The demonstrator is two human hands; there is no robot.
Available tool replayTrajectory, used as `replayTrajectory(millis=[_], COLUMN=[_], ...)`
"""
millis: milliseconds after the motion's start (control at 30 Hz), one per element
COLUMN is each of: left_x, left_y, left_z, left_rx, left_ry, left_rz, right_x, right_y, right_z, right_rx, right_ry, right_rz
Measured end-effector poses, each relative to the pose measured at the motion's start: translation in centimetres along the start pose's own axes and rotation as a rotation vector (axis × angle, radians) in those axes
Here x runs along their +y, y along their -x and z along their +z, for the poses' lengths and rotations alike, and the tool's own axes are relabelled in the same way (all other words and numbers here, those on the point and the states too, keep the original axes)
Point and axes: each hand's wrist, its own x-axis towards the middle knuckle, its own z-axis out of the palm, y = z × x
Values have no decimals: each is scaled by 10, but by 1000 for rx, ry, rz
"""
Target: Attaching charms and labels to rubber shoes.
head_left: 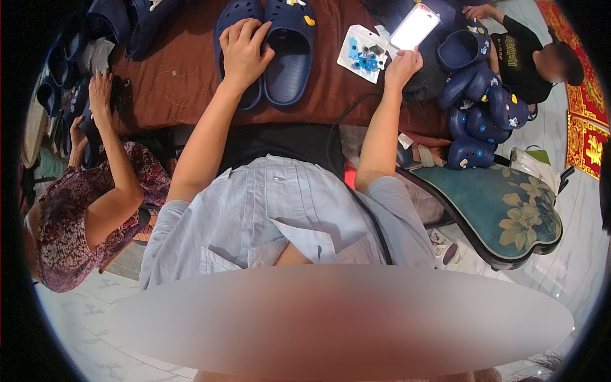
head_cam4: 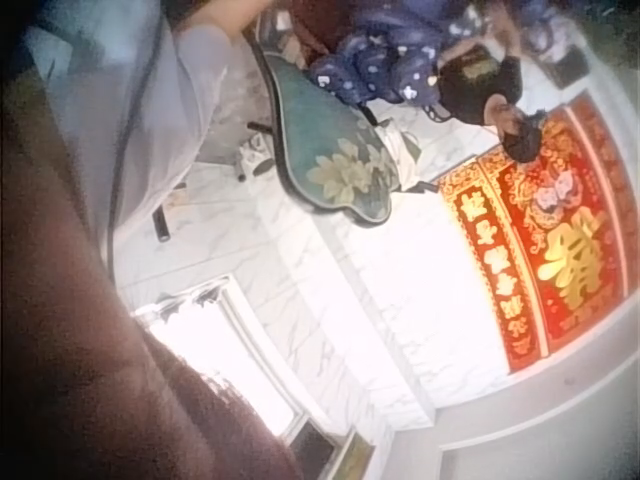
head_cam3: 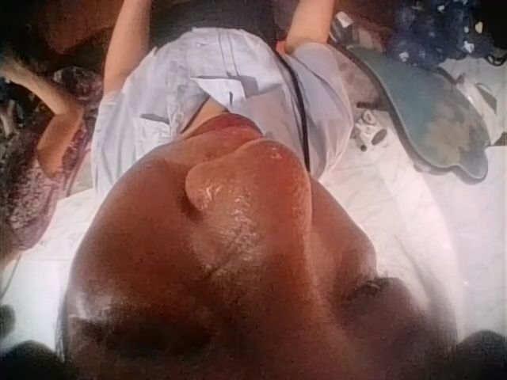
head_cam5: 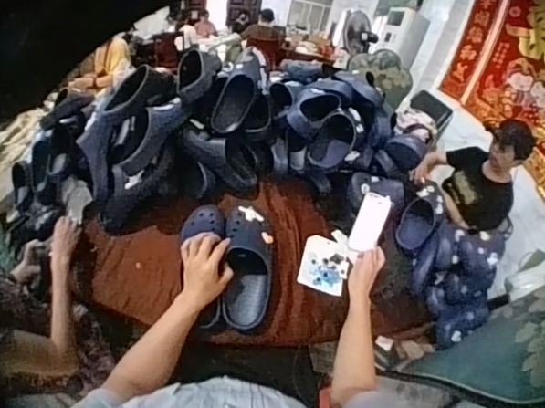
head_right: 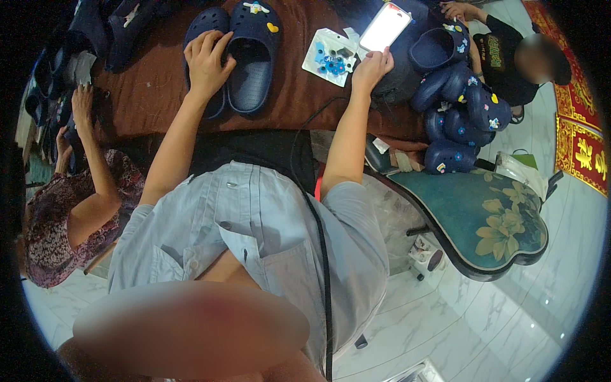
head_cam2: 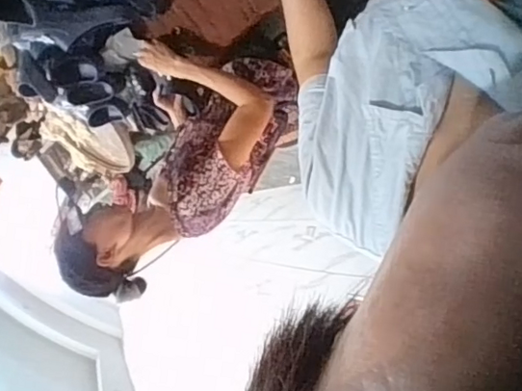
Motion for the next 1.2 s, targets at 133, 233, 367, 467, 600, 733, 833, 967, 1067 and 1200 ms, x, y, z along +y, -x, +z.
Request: replayTrajectory(millis=[133, 233, 367, 467, 600, 733, 833, 967, 1067, 1200], left_x=[1, 2, 1, 2, 2, 2, 1, 2, 3, 5], left_y=[1, 0, 0, 0, 0, 0, 1, -1, -2, -2], left_z=[0, -1, -1, -1, -2, 0, 0, -1, -2, -3], left_rx=[5, 3, -5, -4, -5, -16, -16, 14, 21, 21], left_ry=[-5, -16, -15, -13, -17, -25, -23, -34, -31, -28], left_rz=[-1, 0, -4, -6, -9, -11, -11, 0, 1, -4], right_x=[-3, -5, -2, -1, -1, 0, -1, -6, -3, 2], right_y=[1, 1, 1, 2, 3, 2, 0, -10, -32, -68], right_z=[-2, -2, -2, -1, -1, -1, -1, -1, 3, 6], right_rx=[16, 26, 21, 30, 30, 24, 34, 32, 76, 89], right_ry=[-37, -30, -38, -47, -44, -40, -55, -88, -51, 10], right_rz=[-3, -8, -7, -23, -21, -21, -29, -7, -44, -144])
